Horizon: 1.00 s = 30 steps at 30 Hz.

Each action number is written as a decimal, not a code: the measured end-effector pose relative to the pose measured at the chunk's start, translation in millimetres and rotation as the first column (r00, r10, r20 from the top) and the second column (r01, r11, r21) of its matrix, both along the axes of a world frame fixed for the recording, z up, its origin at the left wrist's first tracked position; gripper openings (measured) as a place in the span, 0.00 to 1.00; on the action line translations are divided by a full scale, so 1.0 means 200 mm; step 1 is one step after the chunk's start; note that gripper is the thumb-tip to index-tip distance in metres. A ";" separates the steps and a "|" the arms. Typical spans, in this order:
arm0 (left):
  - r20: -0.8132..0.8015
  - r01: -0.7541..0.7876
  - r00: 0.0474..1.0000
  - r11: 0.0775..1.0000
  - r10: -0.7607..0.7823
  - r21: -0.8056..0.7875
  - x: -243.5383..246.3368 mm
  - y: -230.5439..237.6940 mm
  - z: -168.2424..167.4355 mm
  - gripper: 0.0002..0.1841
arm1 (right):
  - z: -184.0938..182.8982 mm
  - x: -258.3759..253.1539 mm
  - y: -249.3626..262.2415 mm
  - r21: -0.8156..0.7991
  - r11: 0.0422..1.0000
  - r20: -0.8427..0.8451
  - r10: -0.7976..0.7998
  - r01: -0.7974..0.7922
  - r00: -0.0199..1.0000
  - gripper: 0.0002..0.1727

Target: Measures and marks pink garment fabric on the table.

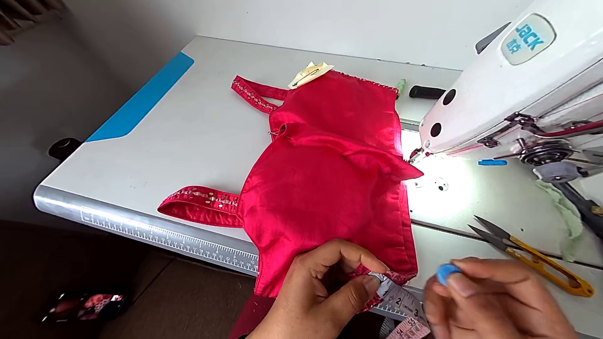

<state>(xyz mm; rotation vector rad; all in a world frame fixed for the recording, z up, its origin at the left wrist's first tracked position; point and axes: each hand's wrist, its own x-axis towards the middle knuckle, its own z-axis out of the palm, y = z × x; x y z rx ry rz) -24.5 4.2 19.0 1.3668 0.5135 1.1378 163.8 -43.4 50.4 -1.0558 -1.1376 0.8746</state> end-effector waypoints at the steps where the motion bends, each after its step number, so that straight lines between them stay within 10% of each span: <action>1: 0.001 0.001 1.000 1.000 -0.001 0.000 0.00 0.00 0.00 0.08 | 0.00 0.04 0.00 -0.002 1.000 0.018 -0.006 0.006 1.000 0.10; 4: -0.003 0.007 1.000 1.000 -0.007 0.023 0.00 0.00 -0.01 0.11 | -0.02 0.21 0.02 0.035 0.991 0.317 -0.134 0.130 0.939 0.10; 10: -0.075 -0.116 0.988 0.970 0.135 0.212 0.02 -0.01 -0.03 0.05 | -0.08 0.49 0.06 0.066 0.917 0.834 -0.268 0.394 0.482 0.17; 18: -0.162 -0.118 0.975 0.970 0.154 0.210 0.02 -0.03 -0.02 0.06 | 0.02 0.33 0.03 -0.028 1.000 0.288 0.003 0.006 0.958 0.09; 30: -0.128 -0.045 0.990 0.992 0.060 0.120 0.01 -0.01 -0.02 0.03 | -0.10 -0.07 -0.02 0.088 0.996 0.271 0.009 -0.034 0.962 0.06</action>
